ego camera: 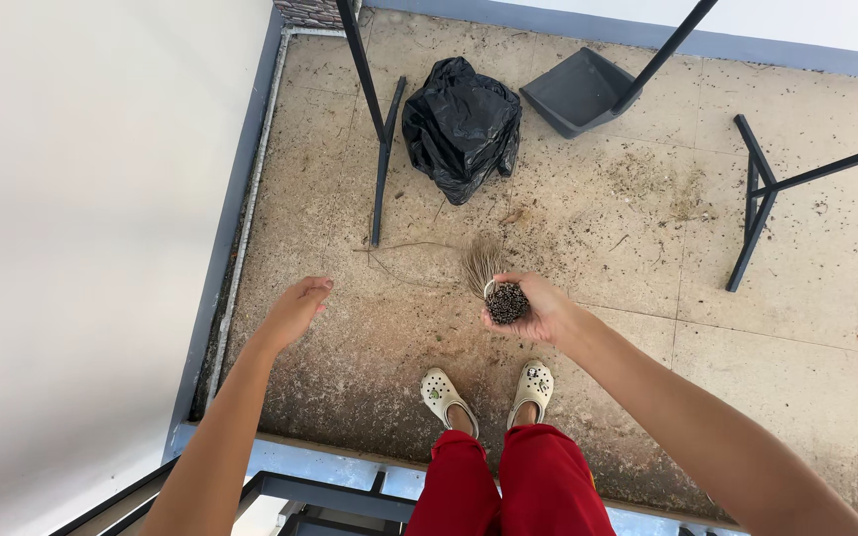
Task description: The person picks up a trash bag and broom, then sweeps debris into a dustpan and empties it into the bag.
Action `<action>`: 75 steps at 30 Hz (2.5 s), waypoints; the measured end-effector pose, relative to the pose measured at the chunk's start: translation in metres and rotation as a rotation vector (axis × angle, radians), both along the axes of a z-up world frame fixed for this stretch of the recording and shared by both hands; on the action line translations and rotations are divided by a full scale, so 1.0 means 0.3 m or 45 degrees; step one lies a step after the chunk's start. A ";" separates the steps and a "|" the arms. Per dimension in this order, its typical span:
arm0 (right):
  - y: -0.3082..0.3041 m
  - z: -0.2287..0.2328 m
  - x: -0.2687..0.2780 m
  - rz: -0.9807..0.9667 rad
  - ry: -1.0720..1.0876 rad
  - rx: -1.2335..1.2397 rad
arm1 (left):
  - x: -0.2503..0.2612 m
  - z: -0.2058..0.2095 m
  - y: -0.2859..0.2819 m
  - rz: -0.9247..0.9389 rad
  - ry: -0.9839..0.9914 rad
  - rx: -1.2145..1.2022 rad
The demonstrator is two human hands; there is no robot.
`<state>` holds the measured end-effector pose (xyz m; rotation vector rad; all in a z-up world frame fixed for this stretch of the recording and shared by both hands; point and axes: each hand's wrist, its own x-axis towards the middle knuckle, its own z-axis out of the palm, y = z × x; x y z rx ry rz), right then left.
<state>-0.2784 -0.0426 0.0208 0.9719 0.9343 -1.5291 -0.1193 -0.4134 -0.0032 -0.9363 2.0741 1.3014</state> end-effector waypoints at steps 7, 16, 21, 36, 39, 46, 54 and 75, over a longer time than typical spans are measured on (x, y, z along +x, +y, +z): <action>0.067 -0.008 0.024 0.568 0.259 -0.044 | -0.046 0.068 0.079 -0.037 0.019 -0.089; -0.219 -0.157 0.168 1.874 1.194 0.594 | 0.098 0.085 0.027 0.080 0.008 -0.048; -0.217 -0.311 0.111 2.623 1.098 0.712 | 0.215 0.049 -0.022 0.080 0.031 -0.073; 0.444 0.122 -0.113 2.174 0.921 1.212 | -0.031 0.050 0.121 -0.164 0.081 -0.010; 0.579 0.172 -0.139 1.755 1.050 1.266 | -0.071 0.086 0.135 -0.175 0.092 -0.004; 0.539 0.346 -0.116 1.642 0.988 1.413 | -0.191 0.129 0.175 -0.296 0.122 -0.029; 0.619 0.347 -0.132 1.521 1.109 1.363 | -0.316 0.189 0.241 -0.423 0.106 -0.093; 0.516 -0.319 -0.401 1.274 1.162 1.354 | -0.197 0.119 0.233 -0.301 -0.059 -0.106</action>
